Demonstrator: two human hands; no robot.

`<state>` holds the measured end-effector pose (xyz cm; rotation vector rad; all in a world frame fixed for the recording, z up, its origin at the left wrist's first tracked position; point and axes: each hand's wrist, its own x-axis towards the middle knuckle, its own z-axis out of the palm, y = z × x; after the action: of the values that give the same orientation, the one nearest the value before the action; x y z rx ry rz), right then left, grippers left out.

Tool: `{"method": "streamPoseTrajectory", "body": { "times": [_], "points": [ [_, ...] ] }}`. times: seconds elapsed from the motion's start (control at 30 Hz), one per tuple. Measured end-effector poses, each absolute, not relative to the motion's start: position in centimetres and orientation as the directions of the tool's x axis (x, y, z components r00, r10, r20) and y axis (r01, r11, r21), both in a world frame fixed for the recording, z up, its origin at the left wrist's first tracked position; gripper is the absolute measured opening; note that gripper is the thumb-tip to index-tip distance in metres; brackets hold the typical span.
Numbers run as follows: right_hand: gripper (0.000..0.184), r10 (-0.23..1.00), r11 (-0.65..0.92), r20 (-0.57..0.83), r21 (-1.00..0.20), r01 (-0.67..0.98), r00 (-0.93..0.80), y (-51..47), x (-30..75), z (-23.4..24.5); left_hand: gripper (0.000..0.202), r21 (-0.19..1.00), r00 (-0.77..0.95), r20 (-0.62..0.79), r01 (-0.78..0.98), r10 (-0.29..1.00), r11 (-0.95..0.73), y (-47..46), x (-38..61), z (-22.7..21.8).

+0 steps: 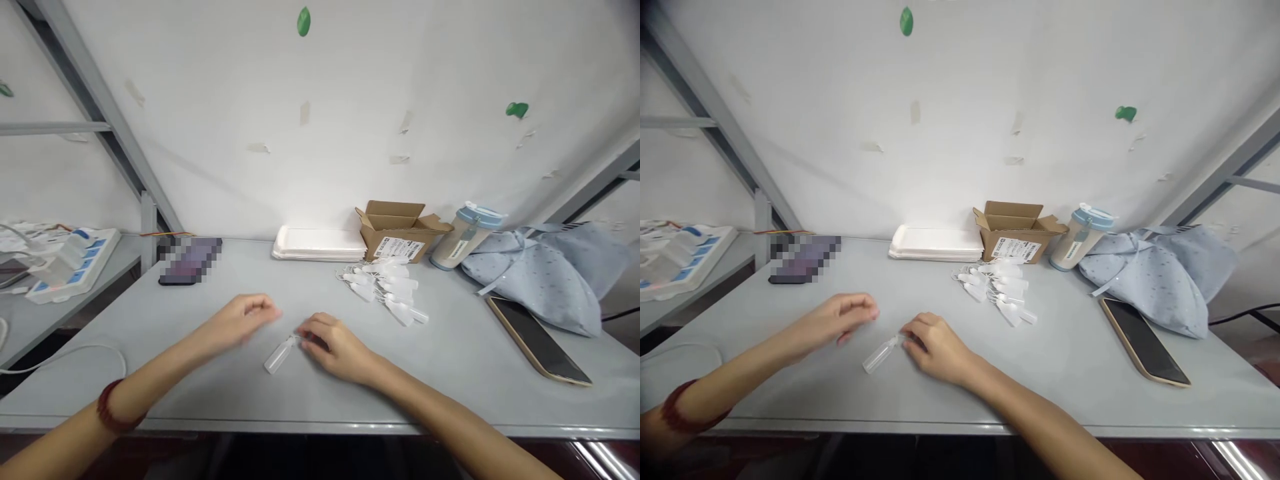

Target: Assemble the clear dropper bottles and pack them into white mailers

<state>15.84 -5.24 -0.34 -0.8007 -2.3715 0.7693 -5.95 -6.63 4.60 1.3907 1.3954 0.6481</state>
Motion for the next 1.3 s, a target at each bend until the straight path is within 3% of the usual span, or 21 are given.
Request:
{"method": "streamPoseTrajectory", "body": {
  "times": [0.1, 0.17, 0.27, 0.53, 0.77, 1.03, 1.3],
  "points": [
    [0.02, 0.648, 0.707, 0.323, -0.591, 0.388, -0.689, -5.3, 15.7, -0.8, 0.034, 0.604, 0.168, -0.192, 0.797, 0.967, -0.019, -9.0, -5.7, 3.9],
    [0.021, 0.648, 0.718, 0.339, -0.569, 0.4, -0.681, -5.2, 15.8, -1.0, 0.029, 0.451, 0.181, -0.157, 0.888, 0.971, -0.092, -9.8, -5.3, 3.3],
    [0.019, 0.641, 0.732, 0.34, -0.541, 0.415, -0.688, -5.2, 15.7, -1.3, 0.022, 0.357, 0.253, -0.179, 0.917, 0.951, -0.177, -9.9, -4.6, 2.9],
    [0.022, 0.671, 0.726, 0.422, -0.543, 0.422, -0.61, -4.5, 15.9, -1.9, 0.021, 0.34, 0.323, -0.153, 0.905, 0.934, -0.257, -8.0, -3.3, 2.3],
    [0.042, 0.616, 0.77, 0.555, -0.276, 0.575, -0.558, -2.6, 17.9, -1.2, 0.022, 0.361, 0.336, 0.031, 0.874, 0.941, -0.324, -3.8, -0.3, 2.1],
    [0.018, 0.735, 0.656, 0.583, -0.481, 0.582, -0.346, -1.2, 19.3, -0.3, 0.016, 0.37, 0.425, 0.12, 0.82, 0.897, -0.437, -1.0, 2.4, -0.9],
    [0.009, 0.778, 0.615, 0.542, -0.552, 0.563, -0.318, -1.0, 19.1, -0.2, 0.018, 0.368, 0.412, 0.135, 0.823, 0.901, -0.432, -1.6, 2.4, -1.6]
  ]
}}
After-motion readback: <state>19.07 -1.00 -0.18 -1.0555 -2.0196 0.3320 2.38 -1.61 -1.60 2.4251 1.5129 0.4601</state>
